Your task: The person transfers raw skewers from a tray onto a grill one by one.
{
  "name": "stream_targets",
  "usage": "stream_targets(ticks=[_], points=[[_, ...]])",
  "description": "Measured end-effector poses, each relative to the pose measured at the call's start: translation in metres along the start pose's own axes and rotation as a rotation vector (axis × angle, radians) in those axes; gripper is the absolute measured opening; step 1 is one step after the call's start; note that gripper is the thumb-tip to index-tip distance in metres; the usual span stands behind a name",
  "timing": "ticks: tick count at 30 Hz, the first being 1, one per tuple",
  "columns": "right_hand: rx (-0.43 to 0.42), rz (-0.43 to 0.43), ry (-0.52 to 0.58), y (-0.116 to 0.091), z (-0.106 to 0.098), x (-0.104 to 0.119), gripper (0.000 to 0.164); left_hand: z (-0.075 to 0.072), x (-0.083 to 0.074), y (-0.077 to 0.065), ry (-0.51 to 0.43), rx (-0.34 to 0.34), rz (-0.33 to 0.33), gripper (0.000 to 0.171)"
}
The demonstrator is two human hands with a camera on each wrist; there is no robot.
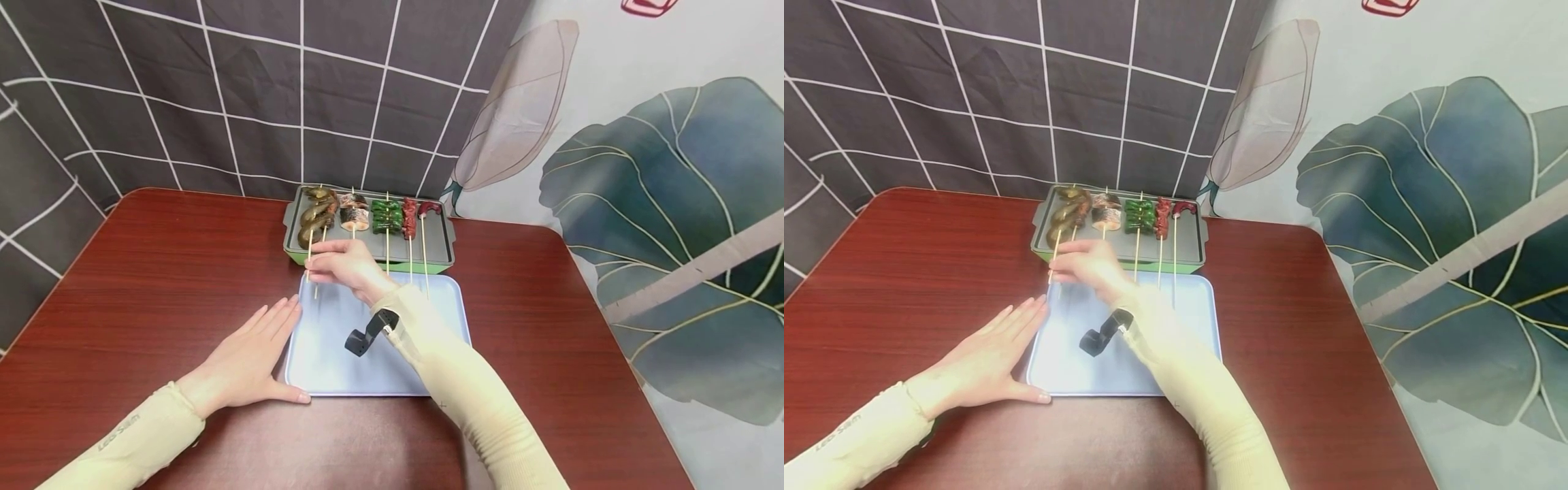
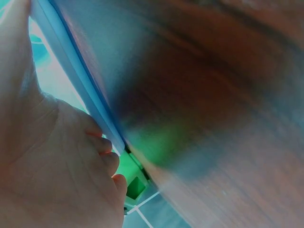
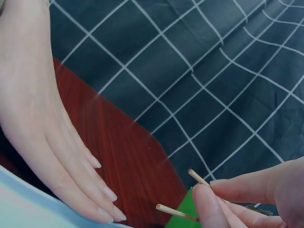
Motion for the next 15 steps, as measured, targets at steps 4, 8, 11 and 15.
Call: stream_targets(ticks=[4,8,11,15], points=[[0.008,0.01,-0.059,-0.001,0.0,0.002,0.041,0.001,0.0,0.0,0.002,0.0,0.003,0.135],[-0.028,0.004,-0.142,-0.005,-0.003,0.005,0.033,0.001,0.0,0.0,0.0,0.003,0.0,0.135],[-0.069,-0.011,-0.192,-0.009,-0.007,0.005,0.029,0.0,0.0,0.0,0.003,0.002,-0.001,0.135],[-0.078,-0.054,-0.24,-0.019,-0.009,0.004,0.035,0.0,0.0,-0.001,0.006,0.0,-0.001,0.134]])
Point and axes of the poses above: each hand's wrist, its own y-axis towards the middle knuckle, its own z-axis out of the palm, x = y × z, the point moved 2 cm from there along y, towards the middle knuckle, and after that the axes turned 14 degrees about -y, right-handed, at the moved point
